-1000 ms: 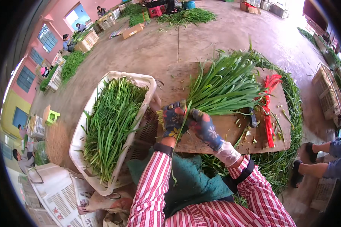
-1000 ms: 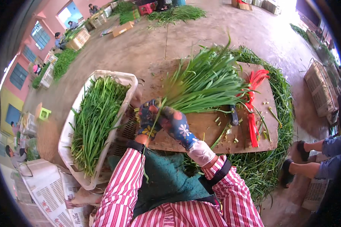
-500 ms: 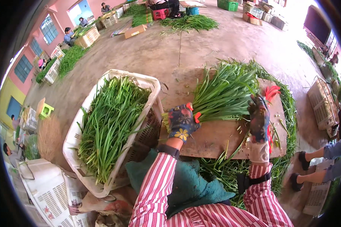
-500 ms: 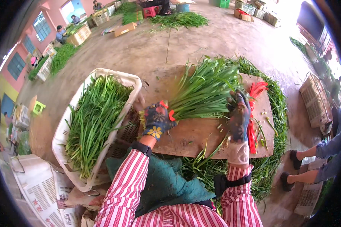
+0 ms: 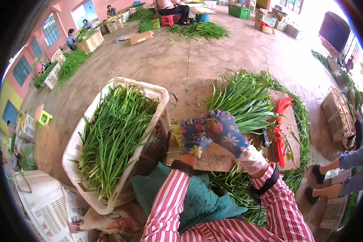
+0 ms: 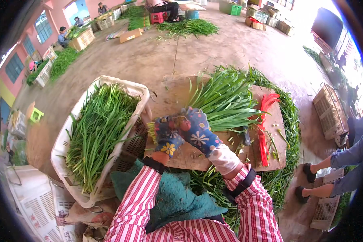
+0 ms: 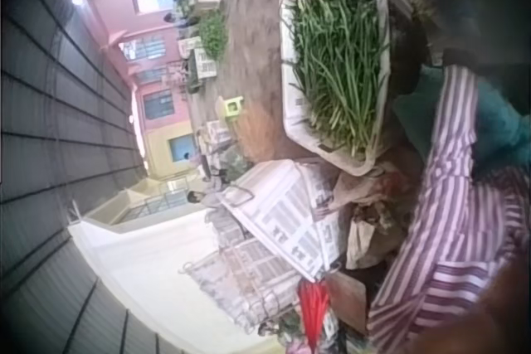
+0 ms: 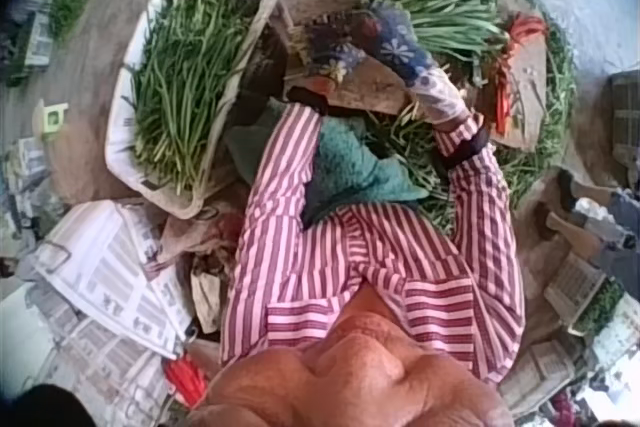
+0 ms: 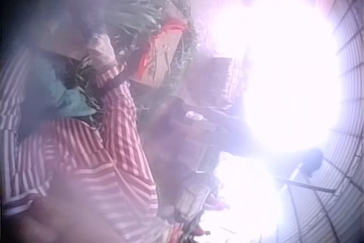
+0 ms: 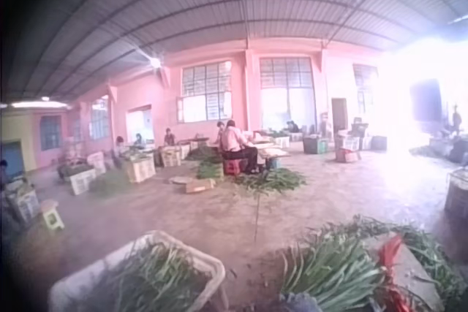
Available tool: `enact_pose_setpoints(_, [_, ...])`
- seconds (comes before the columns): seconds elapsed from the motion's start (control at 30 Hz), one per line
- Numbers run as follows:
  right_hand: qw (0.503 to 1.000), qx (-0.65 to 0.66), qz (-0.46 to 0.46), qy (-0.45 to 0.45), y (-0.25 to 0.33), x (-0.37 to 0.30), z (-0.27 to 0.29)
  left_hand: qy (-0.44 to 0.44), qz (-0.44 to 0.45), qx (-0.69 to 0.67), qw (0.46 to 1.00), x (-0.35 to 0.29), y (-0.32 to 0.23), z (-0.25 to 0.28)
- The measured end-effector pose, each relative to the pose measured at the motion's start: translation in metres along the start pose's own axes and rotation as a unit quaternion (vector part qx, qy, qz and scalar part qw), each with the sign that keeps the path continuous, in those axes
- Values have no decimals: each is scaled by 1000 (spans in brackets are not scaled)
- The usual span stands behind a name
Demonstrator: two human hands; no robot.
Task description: The person gathers a bunch of chives from a bin, ties them with a red ribbon, and trims the ends with a cleaver on a wooden board before setting the bundle aside.
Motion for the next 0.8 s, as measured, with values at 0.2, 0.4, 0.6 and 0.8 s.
enact_pose_setpoints(0.2, [989, 107, -102, 13, -51, -13, -12, -66, -27, 57, 996, -4, -5, 13])
enact_pose_setpoints(0.4, [999, -18, -43, -16, -65, -5, 5, -28, -19, 45, 998, -2, -6, 12])
enact_pose_setpoints(0.6, [991, -106, -35, 77, -63, -9, -24, -64, -51, 62, 995, -6, -12, 18])
enact_pose_setpoints(0.8, [992, -94, -49, -66, -58, -9, 6, -41, -40, 53, 997, -6, -9, 15])
Point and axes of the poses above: each hand's wrist, its own x-axis towards the middle knuckle, its own z-axis out of the back of the hand, y = z × x, the point moved 9 cm from there along x, towards the middle knuckle
